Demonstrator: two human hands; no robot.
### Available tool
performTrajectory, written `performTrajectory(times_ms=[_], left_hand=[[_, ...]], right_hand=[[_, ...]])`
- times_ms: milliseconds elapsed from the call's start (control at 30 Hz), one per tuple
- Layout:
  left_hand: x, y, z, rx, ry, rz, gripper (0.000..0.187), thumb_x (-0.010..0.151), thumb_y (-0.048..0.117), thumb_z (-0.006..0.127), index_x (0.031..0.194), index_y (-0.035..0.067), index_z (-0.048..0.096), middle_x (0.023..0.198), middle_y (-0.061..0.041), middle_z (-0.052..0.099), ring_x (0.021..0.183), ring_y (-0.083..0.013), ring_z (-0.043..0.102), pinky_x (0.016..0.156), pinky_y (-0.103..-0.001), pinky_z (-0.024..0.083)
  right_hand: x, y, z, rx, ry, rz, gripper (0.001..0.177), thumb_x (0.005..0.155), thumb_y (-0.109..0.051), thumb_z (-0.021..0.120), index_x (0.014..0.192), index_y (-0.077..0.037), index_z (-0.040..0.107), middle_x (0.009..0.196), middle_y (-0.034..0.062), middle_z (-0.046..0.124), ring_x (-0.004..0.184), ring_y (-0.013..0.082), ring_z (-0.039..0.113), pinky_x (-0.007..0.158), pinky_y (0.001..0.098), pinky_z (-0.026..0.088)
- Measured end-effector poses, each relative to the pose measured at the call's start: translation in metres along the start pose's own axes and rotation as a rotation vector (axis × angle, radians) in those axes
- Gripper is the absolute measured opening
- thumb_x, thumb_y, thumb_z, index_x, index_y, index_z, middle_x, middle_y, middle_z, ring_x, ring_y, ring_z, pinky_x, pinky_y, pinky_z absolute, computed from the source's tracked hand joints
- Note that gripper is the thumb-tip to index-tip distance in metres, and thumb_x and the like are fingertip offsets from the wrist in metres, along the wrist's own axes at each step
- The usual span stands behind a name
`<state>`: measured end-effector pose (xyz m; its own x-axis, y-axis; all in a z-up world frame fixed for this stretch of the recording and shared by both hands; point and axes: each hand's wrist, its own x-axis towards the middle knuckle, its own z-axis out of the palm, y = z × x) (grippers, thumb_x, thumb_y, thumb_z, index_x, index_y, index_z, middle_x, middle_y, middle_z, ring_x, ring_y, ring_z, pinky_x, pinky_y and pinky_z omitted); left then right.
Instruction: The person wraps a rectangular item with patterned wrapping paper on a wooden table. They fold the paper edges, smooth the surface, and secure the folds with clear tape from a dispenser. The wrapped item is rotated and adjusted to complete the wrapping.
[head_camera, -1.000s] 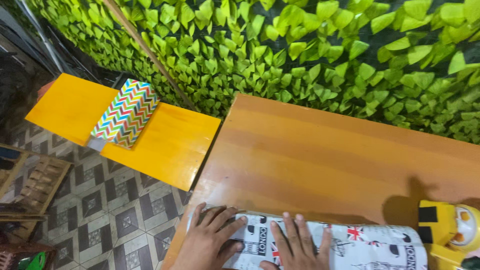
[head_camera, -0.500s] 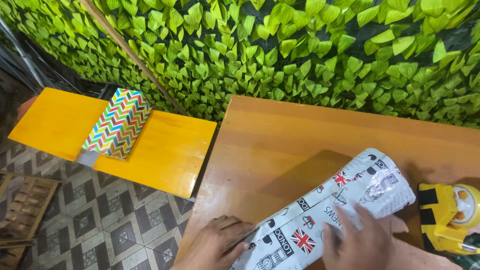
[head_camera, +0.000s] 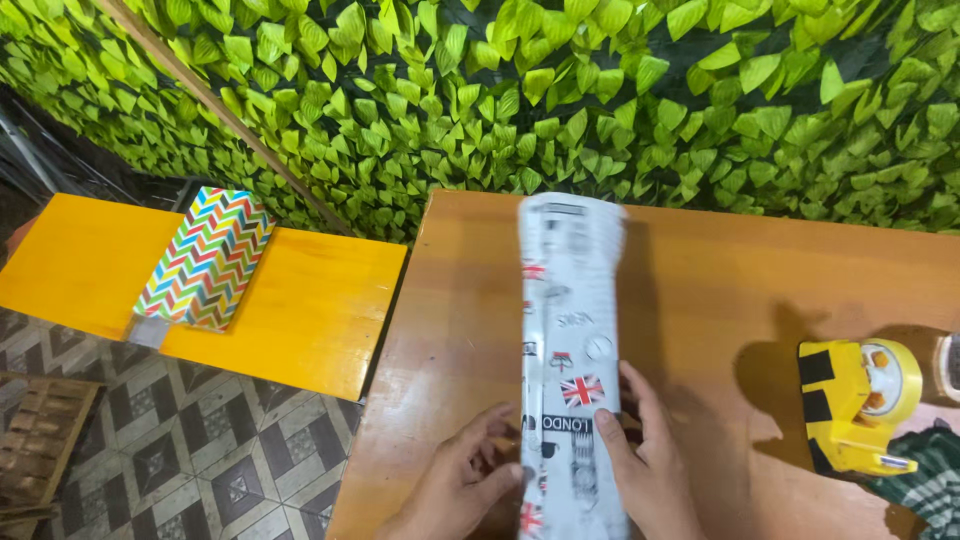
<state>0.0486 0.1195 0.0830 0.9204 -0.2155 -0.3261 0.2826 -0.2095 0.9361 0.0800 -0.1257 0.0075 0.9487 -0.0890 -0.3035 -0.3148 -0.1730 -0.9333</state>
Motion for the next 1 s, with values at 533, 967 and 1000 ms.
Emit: performTrajectory(times_ms=[533,967,1000], left_hand=[[0.029,-0.017,0.015,1.002,-0.069,0.946,0.035,0.088,0.033,0.083,0.120,0.025,0.072,0.146,0.001,0.059,0.144,-0.0279,0.046,0.117,-0.063,0.029],[0.053,0.003,0.063,0.817,-0.025,0.907,0.035,0.083,0.028,0.084,0.116,0.023,0.072,0.150,-0.007,0.054,0.150,-0.0423,0.031,0.119,-0.070,0.013],[0.053,0.004,0.064,0.825,-0.039,0.919,0.035,0.084,0.027,0.083,0.118,0.024,0.073,0.151,-0.007,0.054,0.151,-0.0424,0.030,0.120,-0.070,0.012]], right_hand=[[-0.029,0.067,-0.086,-0.765,-0.164,-0.613,0.078,0.071,-0.055,0.083,0.137,-0.017,0.064,0.145,0.0126,0.058,0.125,0.0332,0.061,0.101,0.0538,0.045],[-0.022,0.048,-0.110,-0.622,-0.092,-0.003,0.061,0.084,-0.059,0.069,0.138,-0.034,0.056,0.125,0.0038,0.072,0.111,0.0255,0.074,0.096,0.0414,0.055],[-0.020,0.035,-0.111,-0.448,-0.085,0.145,0.060,0.088,-0.051,0.062,0.144,-0.033,0.053,0.118,0.0050,0.074,0.107,0.0239,0.076,0.094,0.0411,0.056]])
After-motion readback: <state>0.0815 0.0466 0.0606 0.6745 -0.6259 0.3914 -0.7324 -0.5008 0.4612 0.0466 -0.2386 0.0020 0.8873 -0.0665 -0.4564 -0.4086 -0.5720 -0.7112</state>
